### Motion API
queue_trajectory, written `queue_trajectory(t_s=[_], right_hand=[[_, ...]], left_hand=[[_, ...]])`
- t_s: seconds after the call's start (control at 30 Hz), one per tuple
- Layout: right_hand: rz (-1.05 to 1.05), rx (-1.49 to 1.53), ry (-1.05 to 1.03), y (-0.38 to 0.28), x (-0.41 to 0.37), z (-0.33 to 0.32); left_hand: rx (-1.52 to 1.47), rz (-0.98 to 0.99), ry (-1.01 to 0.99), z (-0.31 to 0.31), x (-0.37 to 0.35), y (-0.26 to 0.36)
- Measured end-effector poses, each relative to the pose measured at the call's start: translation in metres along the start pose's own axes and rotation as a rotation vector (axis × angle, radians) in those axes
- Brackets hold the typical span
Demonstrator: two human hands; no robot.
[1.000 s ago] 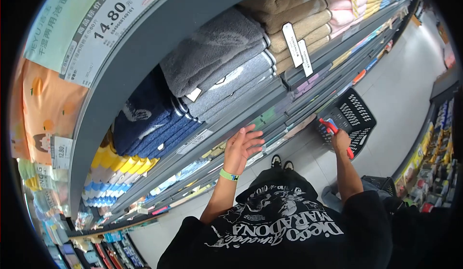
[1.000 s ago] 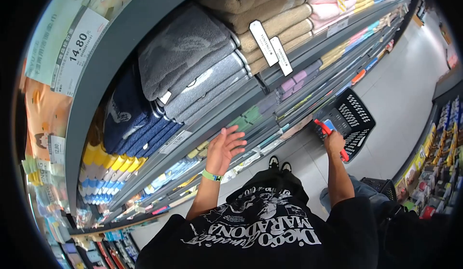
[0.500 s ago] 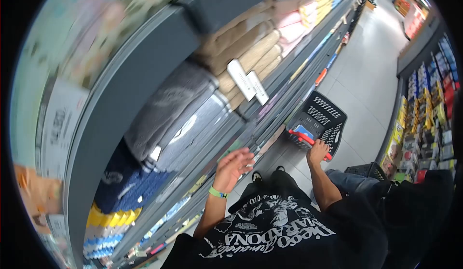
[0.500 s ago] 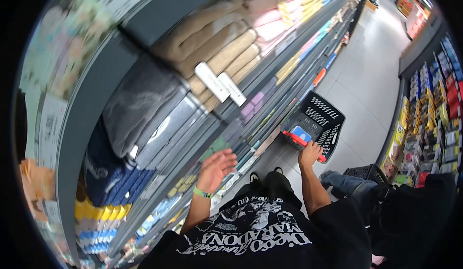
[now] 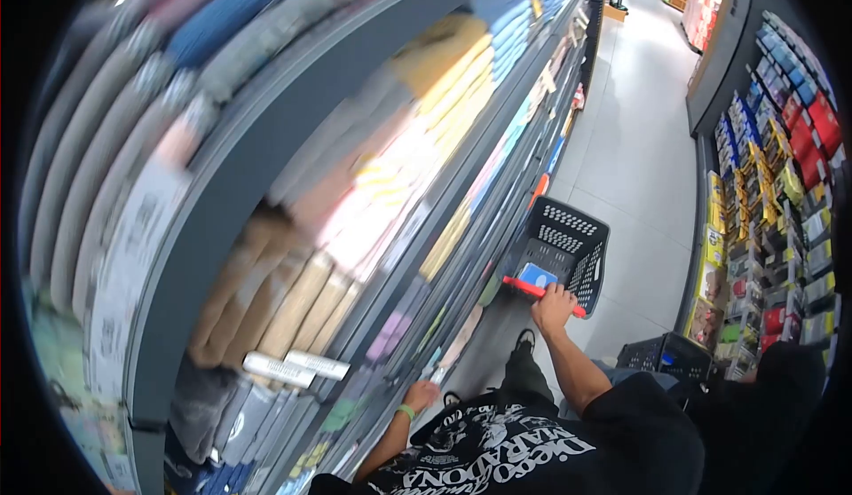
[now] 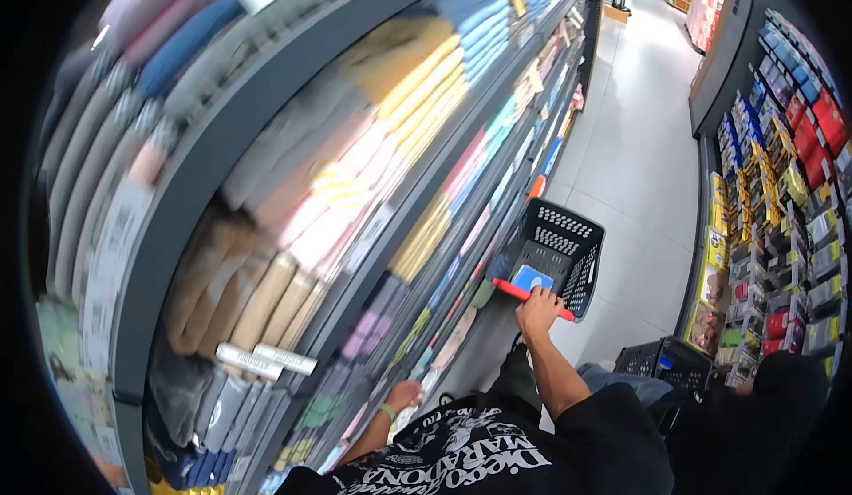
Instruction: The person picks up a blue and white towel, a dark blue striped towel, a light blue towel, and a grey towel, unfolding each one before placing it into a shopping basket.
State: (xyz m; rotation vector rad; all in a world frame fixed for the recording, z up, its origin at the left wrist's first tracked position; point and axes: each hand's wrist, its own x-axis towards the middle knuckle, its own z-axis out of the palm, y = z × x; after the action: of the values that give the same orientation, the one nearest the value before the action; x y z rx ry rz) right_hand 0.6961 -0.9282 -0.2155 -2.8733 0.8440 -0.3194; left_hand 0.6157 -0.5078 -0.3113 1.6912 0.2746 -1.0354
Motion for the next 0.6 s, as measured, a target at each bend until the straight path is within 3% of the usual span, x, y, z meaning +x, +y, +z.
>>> queue_trajectory(t_s=[0.07, 0.13, 0.2, 0.33, 0.4, 0.47, 0.53, 0.6], right_hand=[[-0.029, 0.048, -0.017, 0.004, 0.031, -0.004], [-0.085, 0.05, 0.026, 0.017, 0.063, 0.001], [-0.056, 0.11, -0.305, 0.034, 0.1, 0.002], [-0.098, 0.185, -0.314, 0.055, 0.165, 0.016], [-0.113, 0.173, -0.264, 0.062, 0.193, 0.024], [-0.128, 0.162, -0.206, 0.072, 0.223, 0.029], [-0.163, 0.162, -0.091, 0.085, 0.254, 0.034], [-0.159, 0.18, -0.081, 0.096, 0.281, 0.035]], left_hand=[[-0.034, -0.119, 0.137, 0.008, 0.019, -0.025], [0.466, -0.122, -0.07, -0.005, 0.046, -0.068], [1.265, 0.296, -0.317, 0.004, 0.035, -0.038], [1.291, 0.125, -0.335, 0.033, 0.059, 0.027], [1.327, 0.035, -0.243, 0.05, 0.088, 0.058], [0.927, 0.13, -0.124, 0.05, 0.129, 0.069], [0.302, -0.203, 0.075, 0.079, 0.139, 0.133], [0.199, -0.197, 0.094, 0.094, 0.154, 0.19]])
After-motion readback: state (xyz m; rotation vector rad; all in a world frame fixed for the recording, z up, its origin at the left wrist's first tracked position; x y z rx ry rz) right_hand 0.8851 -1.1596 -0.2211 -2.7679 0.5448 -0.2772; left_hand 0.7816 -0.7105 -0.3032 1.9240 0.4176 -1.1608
